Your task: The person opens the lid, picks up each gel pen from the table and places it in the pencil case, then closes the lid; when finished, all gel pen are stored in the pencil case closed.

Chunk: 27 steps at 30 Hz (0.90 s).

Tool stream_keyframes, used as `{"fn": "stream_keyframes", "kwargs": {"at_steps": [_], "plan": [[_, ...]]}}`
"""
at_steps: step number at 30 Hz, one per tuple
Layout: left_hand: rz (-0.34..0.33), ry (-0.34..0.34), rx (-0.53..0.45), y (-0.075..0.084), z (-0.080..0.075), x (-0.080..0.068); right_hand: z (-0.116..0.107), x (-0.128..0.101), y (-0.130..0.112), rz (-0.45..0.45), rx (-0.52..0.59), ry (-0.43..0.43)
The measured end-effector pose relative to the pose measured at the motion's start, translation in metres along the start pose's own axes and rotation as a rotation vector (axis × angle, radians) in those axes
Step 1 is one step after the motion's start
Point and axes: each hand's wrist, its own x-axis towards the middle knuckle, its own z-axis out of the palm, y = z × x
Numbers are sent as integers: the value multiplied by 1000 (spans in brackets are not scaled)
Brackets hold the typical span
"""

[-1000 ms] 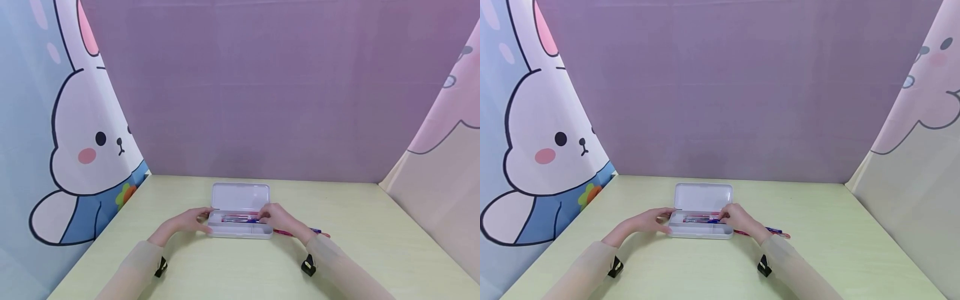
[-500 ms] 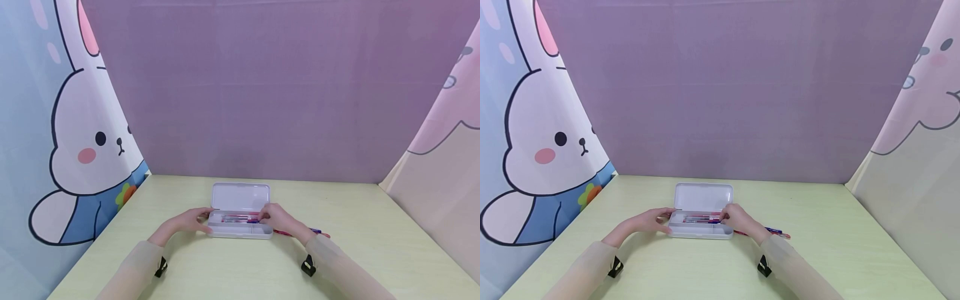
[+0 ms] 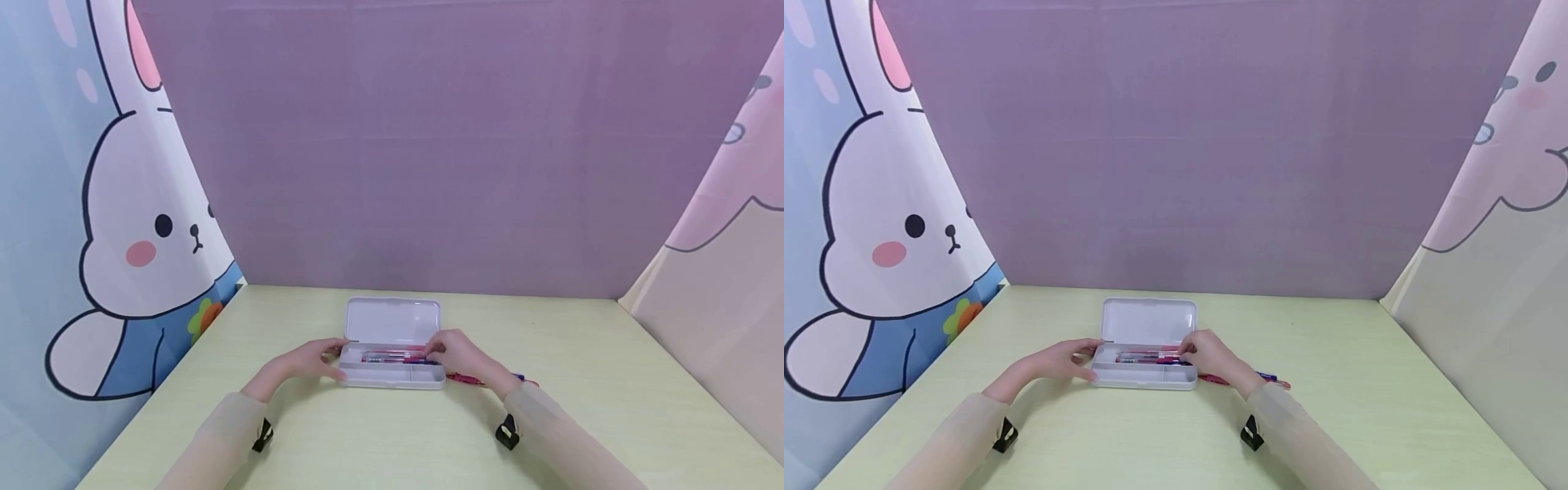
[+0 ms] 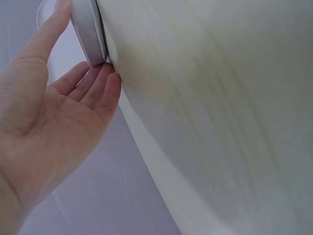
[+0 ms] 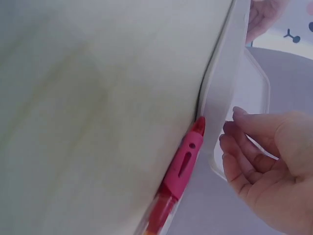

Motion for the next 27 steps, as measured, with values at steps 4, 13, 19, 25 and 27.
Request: {"fn": "stream_keyframes", "kwargs": {"at_steps": [4, 13, 19, 25, 27], "plan": [[-7, 1, 4, 0, 0, 0, -6, -3, 4, -7, 46, 4], [-21, 10, -9, -2, 0, 2, -22, -13, 10, -118, 47, 69], [-16, 8, -6, -1, -1, 2, -33, -22, 14, -132, -2, 101], [12, 0, 4, -2, -1, 1, -43, -34, 21, -111, -16, 118], [26, -4, 2, -3, -1, 1, -45, -37, 25, -107, -22, 118]]}}
